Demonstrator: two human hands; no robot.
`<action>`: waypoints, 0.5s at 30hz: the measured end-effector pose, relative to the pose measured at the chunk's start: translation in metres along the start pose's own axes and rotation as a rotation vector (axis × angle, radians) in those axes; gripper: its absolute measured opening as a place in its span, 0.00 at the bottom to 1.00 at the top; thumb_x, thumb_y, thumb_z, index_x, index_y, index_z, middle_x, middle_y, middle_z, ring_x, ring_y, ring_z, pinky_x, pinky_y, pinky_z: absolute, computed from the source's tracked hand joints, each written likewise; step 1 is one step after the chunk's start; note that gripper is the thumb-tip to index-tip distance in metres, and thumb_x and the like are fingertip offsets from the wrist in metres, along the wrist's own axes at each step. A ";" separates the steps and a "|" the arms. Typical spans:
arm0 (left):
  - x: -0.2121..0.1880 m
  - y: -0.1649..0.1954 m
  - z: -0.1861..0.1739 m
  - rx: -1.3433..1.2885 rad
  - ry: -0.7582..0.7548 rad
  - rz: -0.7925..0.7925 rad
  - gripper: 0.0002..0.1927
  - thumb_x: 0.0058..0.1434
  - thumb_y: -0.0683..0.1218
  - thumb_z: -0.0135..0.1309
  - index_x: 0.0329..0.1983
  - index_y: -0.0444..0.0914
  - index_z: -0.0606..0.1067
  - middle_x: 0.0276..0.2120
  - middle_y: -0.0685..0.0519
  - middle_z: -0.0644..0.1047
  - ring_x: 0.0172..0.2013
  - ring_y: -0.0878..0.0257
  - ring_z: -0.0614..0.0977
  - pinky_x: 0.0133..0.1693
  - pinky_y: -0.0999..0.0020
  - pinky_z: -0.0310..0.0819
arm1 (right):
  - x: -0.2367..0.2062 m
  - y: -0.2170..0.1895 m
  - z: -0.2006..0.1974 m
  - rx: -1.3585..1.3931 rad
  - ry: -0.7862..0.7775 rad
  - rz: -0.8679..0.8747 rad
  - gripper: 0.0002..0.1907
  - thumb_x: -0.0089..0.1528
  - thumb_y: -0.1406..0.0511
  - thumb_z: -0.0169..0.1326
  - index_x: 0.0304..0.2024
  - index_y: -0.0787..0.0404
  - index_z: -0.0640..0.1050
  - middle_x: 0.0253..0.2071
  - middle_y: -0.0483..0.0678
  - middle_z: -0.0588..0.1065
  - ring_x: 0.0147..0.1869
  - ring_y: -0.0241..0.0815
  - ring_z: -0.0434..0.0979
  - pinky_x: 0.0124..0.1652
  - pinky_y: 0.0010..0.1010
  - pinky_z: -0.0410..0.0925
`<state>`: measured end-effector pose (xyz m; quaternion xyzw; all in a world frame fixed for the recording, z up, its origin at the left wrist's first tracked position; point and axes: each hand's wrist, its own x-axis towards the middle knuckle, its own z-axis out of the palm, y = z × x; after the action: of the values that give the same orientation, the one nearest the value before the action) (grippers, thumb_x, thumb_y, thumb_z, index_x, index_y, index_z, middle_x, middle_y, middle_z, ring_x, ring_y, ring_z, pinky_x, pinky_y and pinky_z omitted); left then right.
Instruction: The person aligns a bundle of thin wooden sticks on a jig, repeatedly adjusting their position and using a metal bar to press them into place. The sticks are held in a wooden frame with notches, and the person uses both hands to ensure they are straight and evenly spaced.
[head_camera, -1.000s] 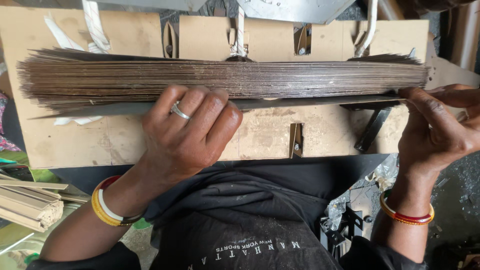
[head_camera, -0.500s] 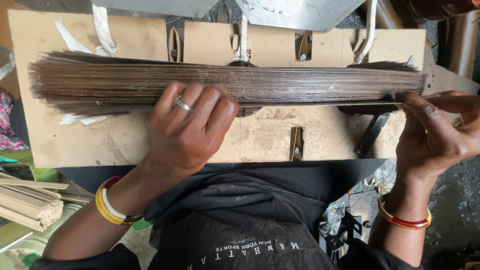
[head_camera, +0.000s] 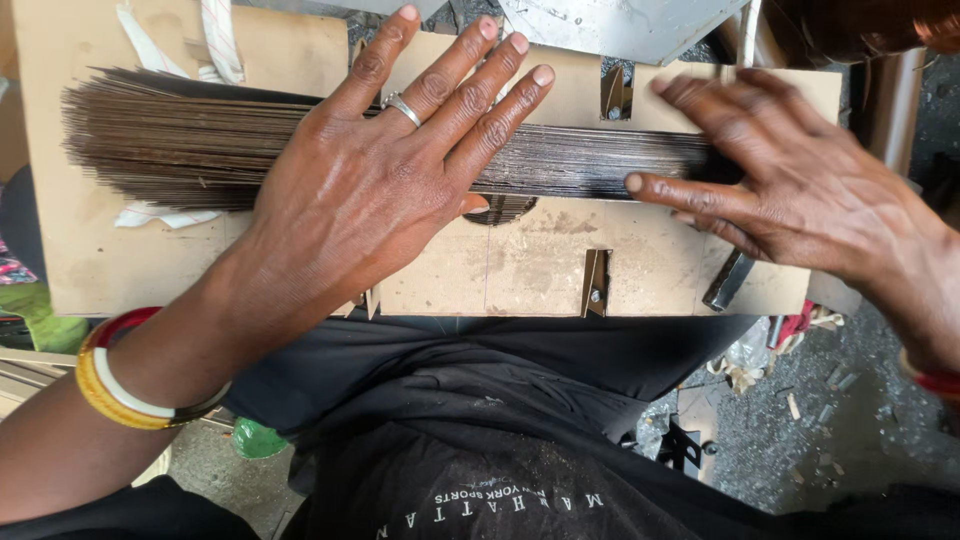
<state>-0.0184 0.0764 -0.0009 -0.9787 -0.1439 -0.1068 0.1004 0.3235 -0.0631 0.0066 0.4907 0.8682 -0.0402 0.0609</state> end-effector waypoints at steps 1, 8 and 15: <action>-0.001 -0.002 0.002 -0.049 -0.016 0.006 0.43 0.69 0.61 0.53 0.83 0.40 0.57 0.77 0.48 0.62 0.76 0.58 0.58 0.75 0.51 0.40 | 0.003 0.000 0.005 0.124 -0.048 -0.029 0.42 0.61 0.60 0.55 0.73 0.22 0.54 0.80 0.55 0.53 0.77 0.62 0.56 0.72 0.55 0.56; -0.008 -0.011 0.006 0.208 0.007 0.058 0.36 0.74 0.60 0.43 0.82 0.44 0.57 0.78 0.55 0.59 0.76 0.62 0.55 0.74 0.48 0.36 | 0.008 -0.003 0.014 -0.035 -0.052 -0.024 0.47 0.59 0.66 0.59 0.69 0.17 0.52 0.80 0.49 0.49 0.80 0.55 0.55 0.74 0.59 0.46; -0.013 -0.022 0.002 0.152 -0.046 0.058 0.36 0.74 0.60 0.40 0.82 0.44 0.57 0.78 0.55 0.58 0.76 0.61 0.54 0.72 0.48 0.38 | 0.030 -0.016 0.006 -0.251 -0.111 -0.034 0.45 0.66 0.70 0.54 0.71 0.16 0.51 0.80 0.47 0.48 0.81 0.50 0.56 0.75 0.56 0.43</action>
<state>-0.0371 0.0943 -0.0024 -0.9742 -0.1254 -0.0701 0.1740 0.2947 -0.0469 -0.0031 0.4614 0.8700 0.0407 0.1690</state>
